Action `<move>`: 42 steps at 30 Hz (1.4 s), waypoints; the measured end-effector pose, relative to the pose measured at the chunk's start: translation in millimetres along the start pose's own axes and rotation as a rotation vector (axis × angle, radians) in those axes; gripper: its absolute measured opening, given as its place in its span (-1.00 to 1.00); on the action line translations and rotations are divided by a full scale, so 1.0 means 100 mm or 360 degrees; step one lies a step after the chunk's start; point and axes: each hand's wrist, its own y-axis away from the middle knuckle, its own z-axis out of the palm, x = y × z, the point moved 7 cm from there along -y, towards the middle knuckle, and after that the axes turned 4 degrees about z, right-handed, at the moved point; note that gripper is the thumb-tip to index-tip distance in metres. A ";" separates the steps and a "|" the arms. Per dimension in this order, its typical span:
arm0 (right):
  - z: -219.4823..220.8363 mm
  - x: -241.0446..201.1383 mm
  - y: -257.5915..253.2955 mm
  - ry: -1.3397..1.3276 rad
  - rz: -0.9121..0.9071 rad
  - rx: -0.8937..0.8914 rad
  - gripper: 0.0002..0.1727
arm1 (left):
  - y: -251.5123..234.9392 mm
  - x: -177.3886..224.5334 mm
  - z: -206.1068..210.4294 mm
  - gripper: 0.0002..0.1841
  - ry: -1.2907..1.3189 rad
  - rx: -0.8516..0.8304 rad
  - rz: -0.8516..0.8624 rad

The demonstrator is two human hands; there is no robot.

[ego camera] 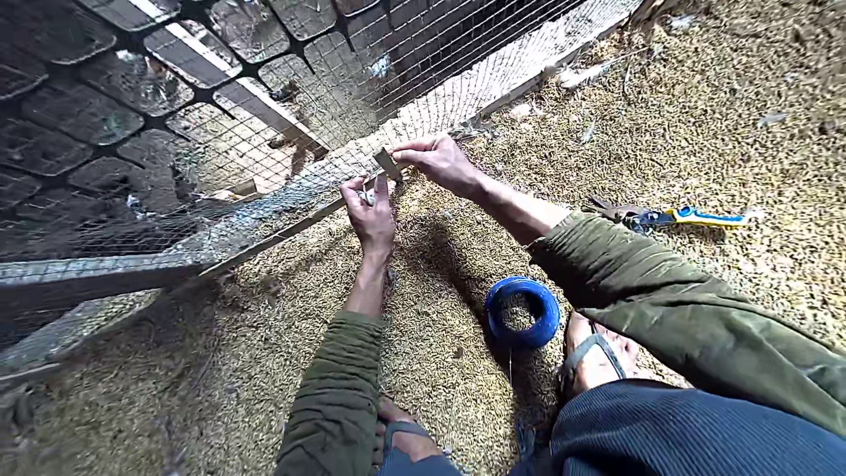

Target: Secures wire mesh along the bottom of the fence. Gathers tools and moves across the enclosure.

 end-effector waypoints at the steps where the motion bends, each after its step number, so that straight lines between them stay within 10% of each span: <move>1: 0.00 -0.01 0.00 0.0001 -0.0003 0.0003 -0.74 | 0.03 0.02 -0.01 -0.64 -0.0031 -0.0025 -0.0038; 21: -0.03 -0.14 -0.26 0.0162 0.0112 -0.0005 -0.73 | 0.04 -0.02 -0.08 -0.39 -0.0306 -0.0176 0.0029; 30: -0.04 -0.12 -0.33 0.0143 0.0117 0.0048 -0.70 | 0.18 -0.13 -0.27 -0.75 0.0446 -0.0242 -0.0045; 42: -0.01 -0.20 -0.08 0.0546 -0.0149 0.0285 -0.70 | -0.02 0.06 -0.36 -0.80 -0.0016 -0.0149 -0.0007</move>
